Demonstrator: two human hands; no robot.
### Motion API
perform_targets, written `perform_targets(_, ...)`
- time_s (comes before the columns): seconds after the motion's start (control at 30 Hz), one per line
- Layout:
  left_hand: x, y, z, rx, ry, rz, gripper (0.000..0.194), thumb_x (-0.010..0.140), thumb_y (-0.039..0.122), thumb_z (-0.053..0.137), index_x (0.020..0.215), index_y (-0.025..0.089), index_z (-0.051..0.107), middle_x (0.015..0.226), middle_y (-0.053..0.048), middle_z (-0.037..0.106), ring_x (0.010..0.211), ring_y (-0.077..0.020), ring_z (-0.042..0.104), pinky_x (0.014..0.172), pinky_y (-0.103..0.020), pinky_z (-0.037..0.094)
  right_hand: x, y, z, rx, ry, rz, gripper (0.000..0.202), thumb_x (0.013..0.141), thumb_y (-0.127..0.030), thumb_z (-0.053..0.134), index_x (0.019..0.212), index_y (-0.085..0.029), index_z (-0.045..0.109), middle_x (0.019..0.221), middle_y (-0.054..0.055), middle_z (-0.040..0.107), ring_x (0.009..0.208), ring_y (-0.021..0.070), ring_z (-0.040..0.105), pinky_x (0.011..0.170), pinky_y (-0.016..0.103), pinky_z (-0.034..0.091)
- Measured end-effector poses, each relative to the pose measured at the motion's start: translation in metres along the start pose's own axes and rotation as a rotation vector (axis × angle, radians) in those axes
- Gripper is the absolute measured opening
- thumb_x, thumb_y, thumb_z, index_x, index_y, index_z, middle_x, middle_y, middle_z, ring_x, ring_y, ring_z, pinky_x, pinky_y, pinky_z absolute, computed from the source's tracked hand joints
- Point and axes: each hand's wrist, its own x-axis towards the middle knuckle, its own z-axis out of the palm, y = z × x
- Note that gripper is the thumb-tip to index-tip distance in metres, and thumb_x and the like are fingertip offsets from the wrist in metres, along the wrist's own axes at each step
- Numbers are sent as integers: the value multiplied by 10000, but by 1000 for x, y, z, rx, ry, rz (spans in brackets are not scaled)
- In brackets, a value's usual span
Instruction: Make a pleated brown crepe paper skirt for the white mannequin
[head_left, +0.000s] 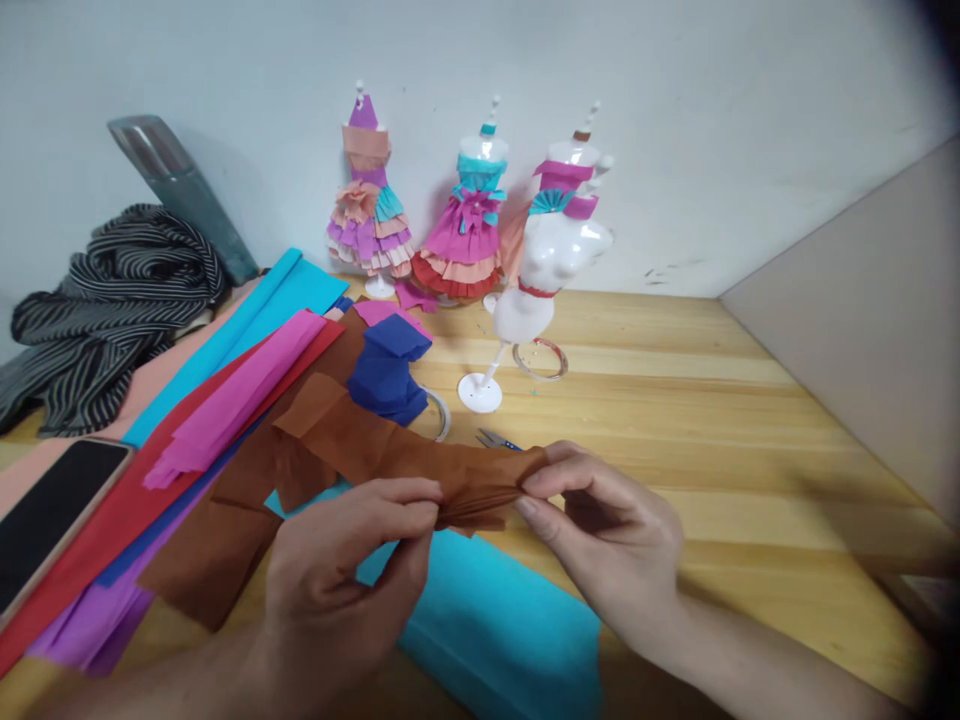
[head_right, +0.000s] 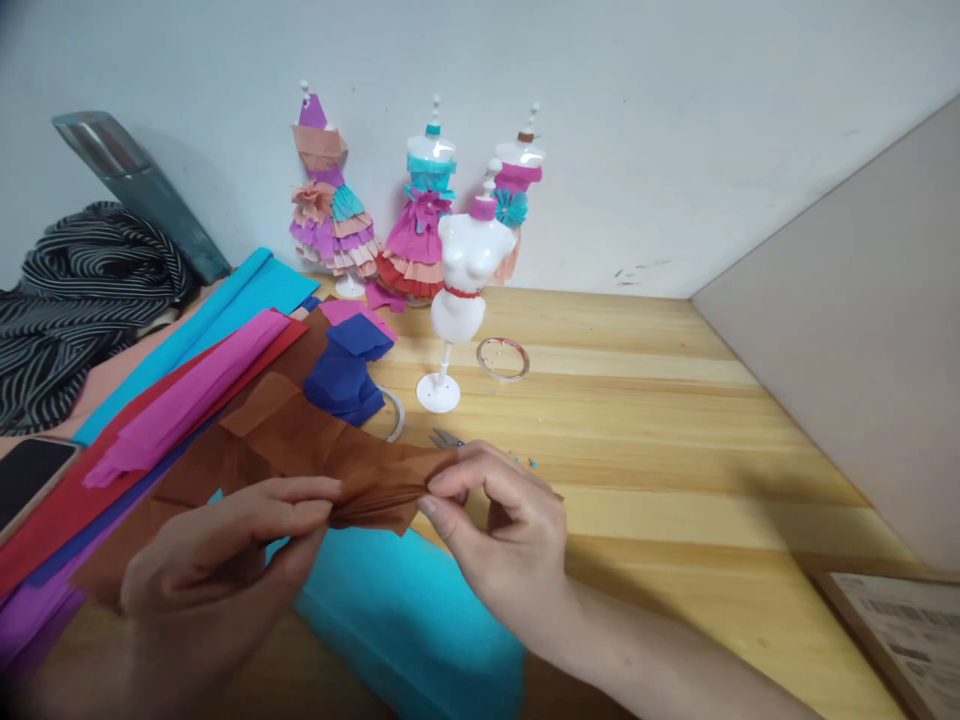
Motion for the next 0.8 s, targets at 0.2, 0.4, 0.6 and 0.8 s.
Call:
perform_targets(0.2, 9, 6, -5, 90, -54, 146, 147, 772, 25, 587, 770, 166, 630, 801, -5, 759, 706, -57, 723, 737, -61, 541, 2, -3, 1, 37, 6, 22, 174, 753, -54, 688, 724, -219, 641, 644, -10, 637, 616, 136, 597, 559, 264, 491)
perform_targets(0.4, -2, -1, 2, 122, -8, 9, 179, 781, 48, 588, 854, 206, 632, 872, 12, 758, 791, -73, 725, 751, -87, 542, 0, -2, -1, -27, -10, -33, 185, 753, -37, 672, 729, -217, 639, 652, -9, 638, 609, 136, 596, 541, 260, 480)
perform_targets(0.6, -13, -8, 6, 95, -55, -115, 281, 799, 91, 553, 1028, 247, 603, 856, 17, 733, 754, -105, 714, 676, -158, 572, -2, -3, -4, -84, -52, -85, 200, 757, -18, 657, 763, -217, 645, 684, 2, 657, 635, 147, 622, 560, 273, 501)
perform_targets(0.8, -15, -9, 2, 72, -168, -131, 514, 801, 147, 573, 1284, 298, 488, 1031, -6, 713, 903, -150, 698, 739, -221, 571, -2, 0, -3, -79, -47, -74, 188, 765, -32, 658, 760, -219, 643, 675, 4, 655, 629, 146, 621, 554, 269, 503)
